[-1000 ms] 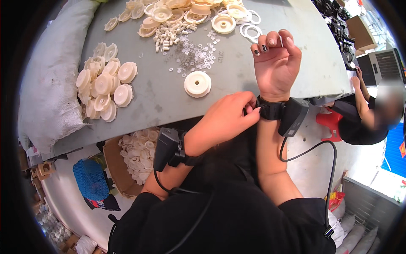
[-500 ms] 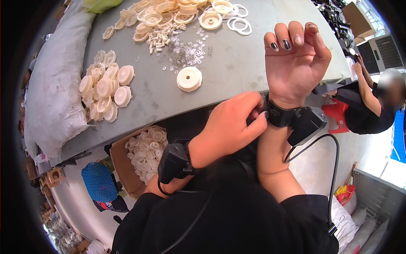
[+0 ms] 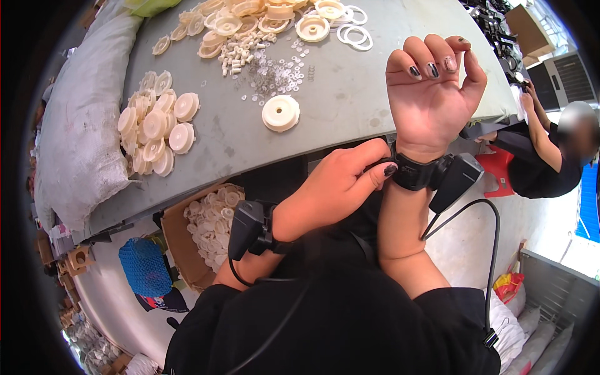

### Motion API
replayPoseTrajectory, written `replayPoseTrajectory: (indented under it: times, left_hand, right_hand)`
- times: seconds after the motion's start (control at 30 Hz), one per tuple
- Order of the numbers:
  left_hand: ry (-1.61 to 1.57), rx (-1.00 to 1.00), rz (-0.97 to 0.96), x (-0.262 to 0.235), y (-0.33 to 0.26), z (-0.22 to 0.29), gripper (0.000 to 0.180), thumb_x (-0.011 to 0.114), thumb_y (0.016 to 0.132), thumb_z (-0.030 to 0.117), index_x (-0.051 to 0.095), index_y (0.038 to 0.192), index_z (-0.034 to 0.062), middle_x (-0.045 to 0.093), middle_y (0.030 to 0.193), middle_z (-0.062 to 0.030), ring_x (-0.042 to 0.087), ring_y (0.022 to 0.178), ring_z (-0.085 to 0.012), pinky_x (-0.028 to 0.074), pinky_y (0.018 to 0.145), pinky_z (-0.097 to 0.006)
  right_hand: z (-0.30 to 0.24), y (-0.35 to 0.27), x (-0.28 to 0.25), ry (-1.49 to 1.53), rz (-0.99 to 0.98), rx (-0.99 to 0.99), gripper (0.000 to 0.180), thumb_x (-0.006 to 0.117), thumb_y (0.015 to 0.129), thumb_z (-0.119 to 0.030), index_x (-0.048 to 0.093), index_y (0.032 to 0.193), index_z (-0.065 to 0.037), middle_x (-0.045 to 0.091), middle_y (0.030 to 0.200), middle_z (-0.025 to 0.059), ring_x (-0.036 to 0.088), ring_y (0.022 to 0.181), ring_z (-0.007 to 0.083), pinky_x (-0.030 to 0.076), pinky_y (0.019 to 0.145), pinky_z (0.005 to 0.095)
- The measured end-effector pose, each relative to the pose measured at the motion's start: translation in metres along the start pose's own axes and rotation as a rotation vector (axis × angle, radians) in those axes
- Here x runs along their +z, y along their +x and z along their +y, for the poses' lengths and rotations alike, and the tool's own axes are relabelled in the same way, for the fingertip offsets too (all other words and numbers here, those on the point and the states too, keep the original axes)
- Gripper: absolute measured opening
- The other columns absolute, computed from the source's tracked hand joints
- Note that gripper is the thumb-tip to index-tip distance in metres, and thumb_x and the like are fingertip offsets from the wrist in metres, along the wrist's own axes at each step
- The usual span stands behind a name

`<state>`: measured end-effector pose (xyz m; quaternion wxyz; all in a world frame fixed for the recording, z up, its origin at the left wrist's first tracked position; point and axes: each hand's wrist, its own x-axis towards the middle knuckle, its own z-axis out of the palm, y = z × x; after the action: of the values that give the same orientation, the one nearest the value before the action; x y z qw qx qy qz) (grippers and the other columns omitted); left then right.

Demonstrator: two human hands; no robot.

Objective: Pressing small metal rings into white plastic caps at a production table.

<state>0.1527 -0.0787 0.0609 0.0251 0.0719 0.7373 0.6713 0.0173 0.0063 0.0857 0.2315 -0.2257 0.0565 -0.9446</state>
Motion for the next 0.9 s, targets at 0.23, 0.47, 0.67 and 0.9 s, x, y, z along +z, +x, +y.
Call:
replayPoseTrajectory:
  times: [0.23,0.47,0.67,0.9]
  left_hand:
    - [-0.276,0.012,0.055,0.007,-0.009,-0.007,0.020,0.044,0.093,0.017,0.050,0.088,-0.0011,0.050,0.069,-0.0030,0.049,0.067,-0.0098,0.041,0.065,-0.024]
    - [-0.308,0.000,0.059,-0.001,-0.011,-0.004,0.022,0.044,0.093,0.020,0.047,0.082,0.0007,0.048,0.067,-0.0020,0.047,0.064,-0.0095,0.044,0.064,-0.025]
    - [-0.395,0.049,0.055,-0.013,-0.014,-0.015,0.021,0.045,0.093,0.020,0.047,0.082,0.0019,0.047,0.066,-0.0017,0.048,0.064,-0.0099,0.046,0.066,-0.027]
    - [-0.460,0.106,0.139,-0.049,-0.020,-0.042,0.023,0.045,0.093,0.021,0.048,0.081,0.0017,0.045,0.064,-0.0010,0.052,0.065,-0.0118,0.045,0.066,-0.027]
  right_hand:
    - [-0.006,0.007,0.002,0.063,-0.029,0.137,0.019,0.046,0.086,-0.026,0.059,0.087,-0.012,0.047,0.066,-0.0020,0.038,0.062,0.0134,0.033,0.058,0.0275]
    - [-0.015,0.016,0.004,0.216,-0.037,0.257,0.014,0.050,0.083,-0.021,0.057,0.082,-0.010,0.046,0.065,-0.0040,0.039,0.060,0.0095,0.033,0.055,0.0238]
    - [-0.024,0.014,0.013,0.521,0.030,0.366,0.014,0.050,0.082,-0.019,0.058,0.078,-0.008,0.046,0.062,-0.0033,0.040,0.055,0.0084,0.035,0.048,0.0219]
    - [-0.044,0.014,0.048,0.646,-0.015,0.300,0.007,0.052,0.076,-0.007,0.055,0.069,-0.006,0.046,0.053,-0.0020,0.041,0.044,0.0070,0.038,0.042,0.0185]
